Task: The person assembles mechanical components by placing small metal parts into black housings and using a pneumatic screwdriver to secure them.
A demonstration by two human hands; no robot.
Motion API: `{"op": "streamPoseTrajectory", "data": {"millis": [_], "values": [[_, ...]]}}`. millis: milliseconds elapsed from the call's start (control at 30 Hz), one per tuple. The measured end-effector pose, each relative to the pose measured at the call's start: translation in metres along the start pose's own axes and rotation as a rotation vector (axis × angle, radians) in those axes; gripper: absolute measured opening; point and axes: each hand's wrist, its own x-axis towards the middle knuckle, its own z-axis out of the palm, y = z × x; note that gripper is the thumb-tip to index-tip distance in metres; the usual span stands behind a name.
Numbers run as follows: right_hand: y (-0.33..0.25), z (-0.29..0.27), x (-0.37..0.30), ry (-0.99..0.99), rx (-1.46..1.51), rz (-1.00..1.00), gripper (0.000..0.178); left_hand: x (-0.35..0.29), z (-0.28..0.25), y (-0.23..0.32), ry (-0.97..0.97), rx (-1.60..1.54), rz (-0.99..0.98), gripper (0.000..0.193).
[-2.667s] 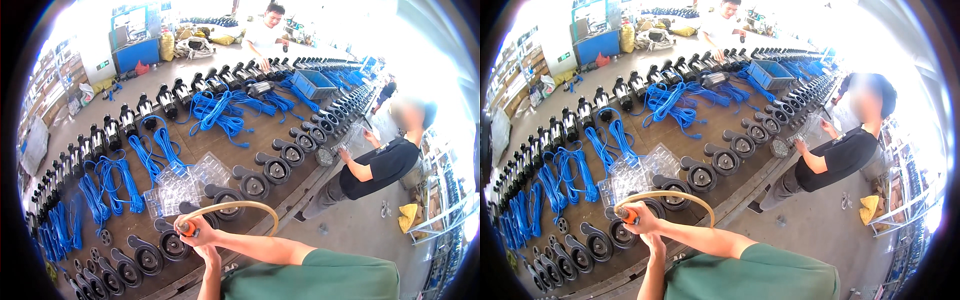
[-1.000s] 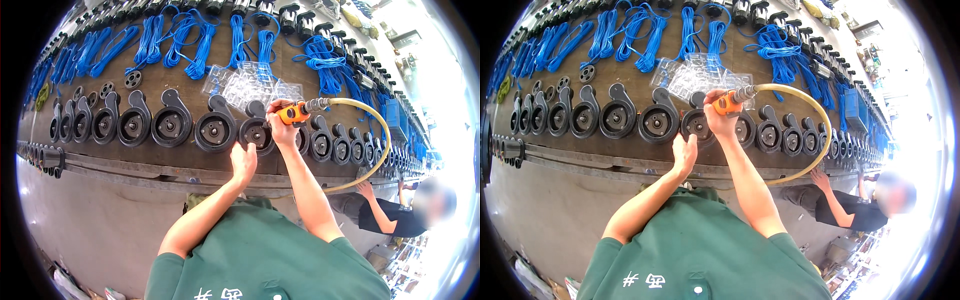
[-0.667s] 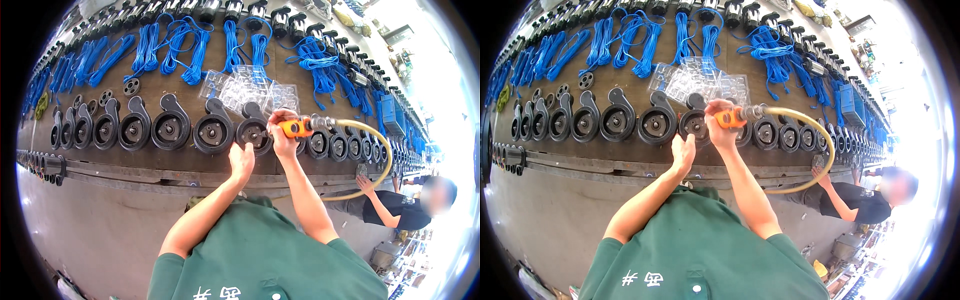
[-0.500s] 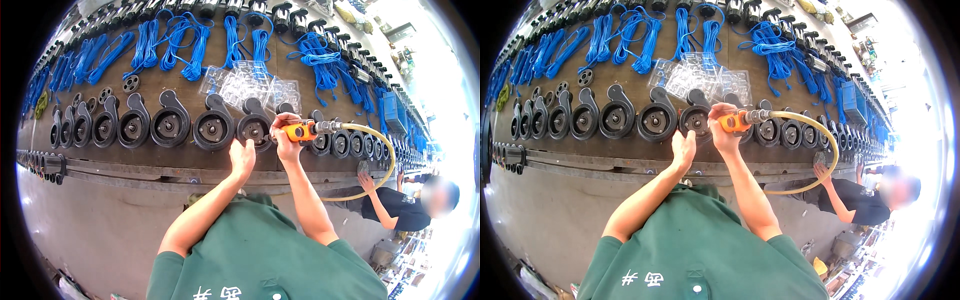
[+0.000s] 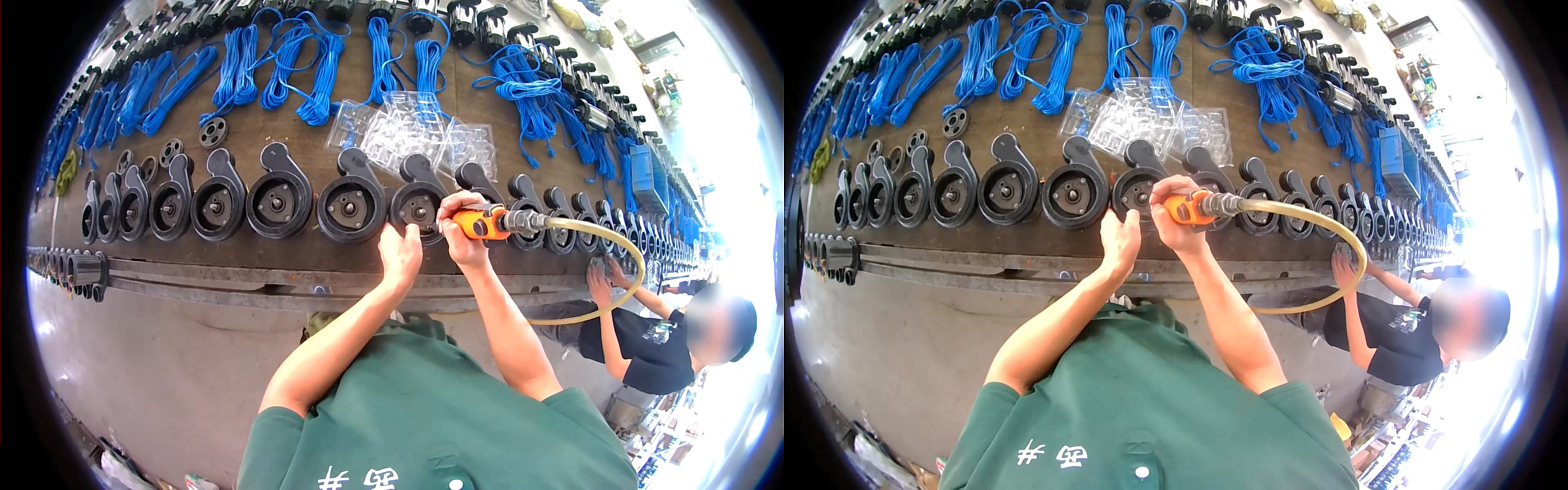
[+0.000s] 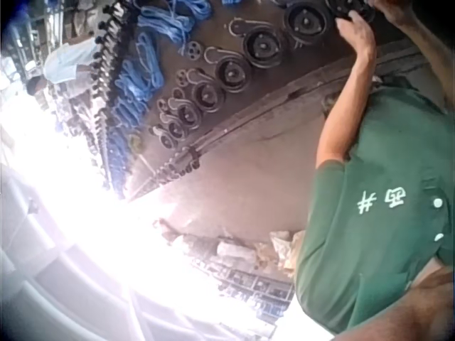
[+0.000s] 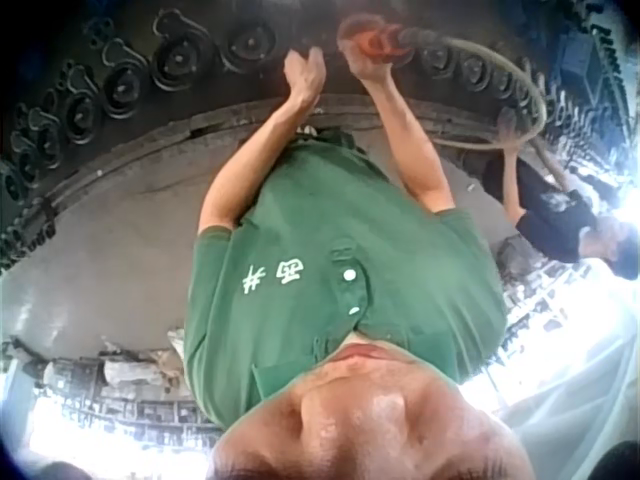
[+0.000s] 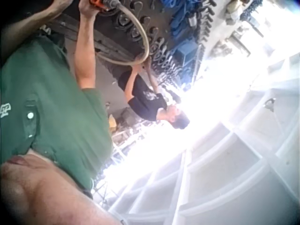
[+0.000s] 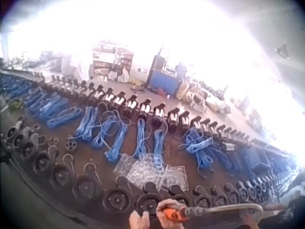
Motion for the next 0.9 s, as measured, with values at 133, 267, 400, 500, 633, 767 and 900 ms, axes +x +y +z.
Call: {"op": "streamPoseTrajectory", "data": {"millis": [133,267,400,500,633,767,900], "values": [[0.010,-0.007,0.002,-0.056,-0.308,-0.107,0.026,0.000,-0.004,0.000,-0.045,-0.001,-0.008,0.030],[0.029,-0.031,-0.018,0.042,-0.120,0.108,0.038,-0.003,0.002,-0.002,-0.114,0.267,-0.005,0.035],[0.020,-0.023,-0.014,0.078,-0.178,-0.024,0.036,0.001,0.007,-0.030,-0.066,0.039,0.014,0.040],[0.010,-0.021,-0.008,0.119,-0.048,-0.020,0.035,-0.007,-0.008,-0.003,-0.148,0.042,-0.063,0.039],[-0.036,-0.010,0.004,0.177,0.086,-0.155,0.036,-0.027,-0.023,0.006,-0.304,-0.330,-0.466,0.033],[-0.076,-0.046,-0.003,0.109,0.224,-0.242,0.028,-0.075,-0.017,0.025,-0.365,-0.110,-0.082,0.041],[-0.093,-0.098,-0.027,0.075,0.310,-0.085,0.028,-0.122,0.023,0.057,-0.160,0.517,0.700,0.052]]}}
